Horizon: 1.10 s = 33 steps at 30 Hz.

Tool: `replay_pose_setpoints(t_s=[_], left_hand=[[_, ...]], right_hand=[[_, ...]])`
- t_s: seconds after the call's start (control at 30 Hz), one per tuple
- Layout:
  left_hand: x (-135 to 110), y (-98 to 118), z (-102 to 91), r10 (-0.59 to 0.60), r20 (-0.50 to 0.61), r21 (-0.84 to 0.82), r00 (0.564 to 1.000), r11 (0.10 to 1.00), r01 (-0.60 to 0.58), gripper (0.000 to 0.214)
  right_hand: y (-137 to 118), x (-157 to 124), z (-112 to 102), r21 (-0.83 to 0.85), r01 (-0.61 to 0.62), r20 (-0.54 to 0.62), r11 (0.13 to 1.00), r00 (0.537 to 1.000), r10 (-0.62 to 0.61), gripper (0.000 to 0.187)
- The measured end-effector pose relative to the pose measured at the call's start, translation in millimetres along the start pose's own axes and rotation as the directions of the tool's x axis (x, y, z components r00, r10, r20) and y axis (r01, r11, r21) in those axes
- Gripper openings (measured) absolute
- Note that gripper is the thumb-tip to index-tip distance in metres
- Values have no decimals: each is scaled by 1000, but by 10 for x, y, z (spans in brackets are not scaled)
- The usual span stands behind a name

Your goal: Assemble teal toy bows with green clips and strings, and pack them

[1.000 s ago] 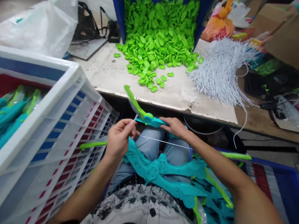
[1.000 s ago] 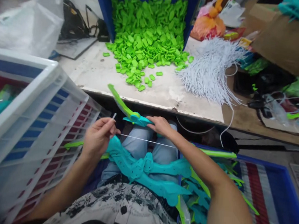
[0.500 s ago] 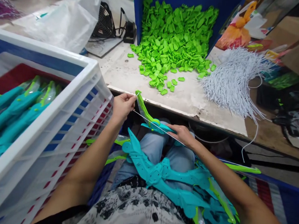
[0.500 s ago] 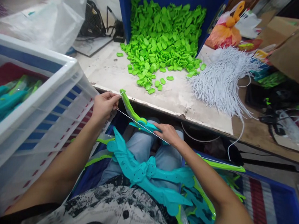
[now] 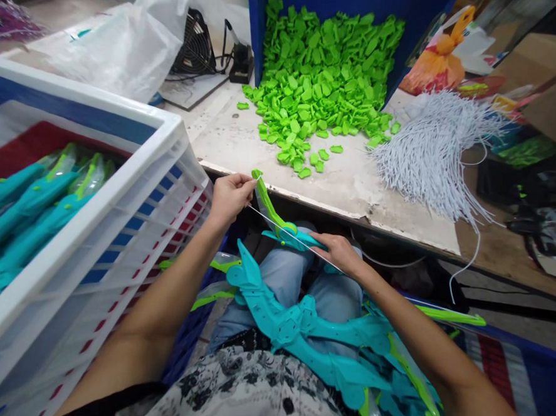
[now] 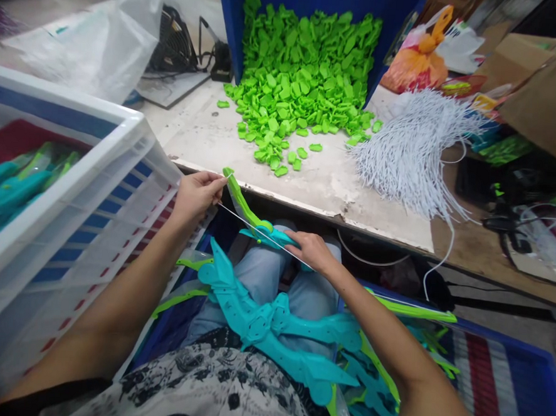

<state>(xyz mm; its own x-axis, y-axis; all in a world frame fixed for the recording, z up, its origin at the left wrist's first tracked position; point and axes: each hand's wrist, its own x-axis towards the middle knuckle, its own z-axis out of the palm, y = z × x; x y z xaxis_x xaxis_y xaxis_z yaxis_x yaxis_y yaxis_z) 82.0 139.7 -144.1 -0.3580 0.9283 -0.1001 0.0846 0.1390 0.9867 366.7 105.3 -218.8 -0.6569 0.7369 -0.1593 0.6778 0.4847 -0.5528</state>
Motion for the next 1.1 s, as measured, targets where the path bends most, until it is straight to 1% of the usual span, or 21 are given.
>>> replay_pose_setpoints(t_s=[0.07,0.3,0.6,0.7,0.73,0.83,0.9,1.0,1.03,1.1], left_hand=[[12,-14,-17,-1,15,-2,1000,1000,1,16],[57,-21,-13,13,-2,-60,1000,998,-13,15],[67,3,9,11,-39,8,999,1000,-11,13],[115,-2,23,5,10,-16,1000,1000,-4,14],[135,0,25,-3,41,-35,999,999,4,15],[187,32,14,-46,162,-83,986,995,60,28],[199,66,-11,-76,231,-89,970,991,99,28],[157,101,-70,-83,250,-107,965,988,113,23],[128,105,-93,-75,246,-119,966,987,107,24],[60,102,-137,-59,243,-139,968,986,95,26]], right_hand=[[0,-1,-2,-8,-9,1,1000,1000,9,42],[-7,3,-10,20,5,3,1000,1000,-5,42],[-11,2,-23,12,8,4,1000,1000,-8,42],[-34,-3,-21,16,11,6,1000,1000,-11,41],[-41,-8,-16,16,11,7,1000,1000,-11,41],[-49,-37,-8,16,17,8,1000,1000,-17,41],[-51,-44,-35,25,22,22,999,1000,-23,41],[-108,55,-146,14,-13,35,1000,999,13,38],[-156,137,-194,11,-25,8,1000,1000,24,37],[-299,386,-285,29,-20,-120,999,992,24,33]])
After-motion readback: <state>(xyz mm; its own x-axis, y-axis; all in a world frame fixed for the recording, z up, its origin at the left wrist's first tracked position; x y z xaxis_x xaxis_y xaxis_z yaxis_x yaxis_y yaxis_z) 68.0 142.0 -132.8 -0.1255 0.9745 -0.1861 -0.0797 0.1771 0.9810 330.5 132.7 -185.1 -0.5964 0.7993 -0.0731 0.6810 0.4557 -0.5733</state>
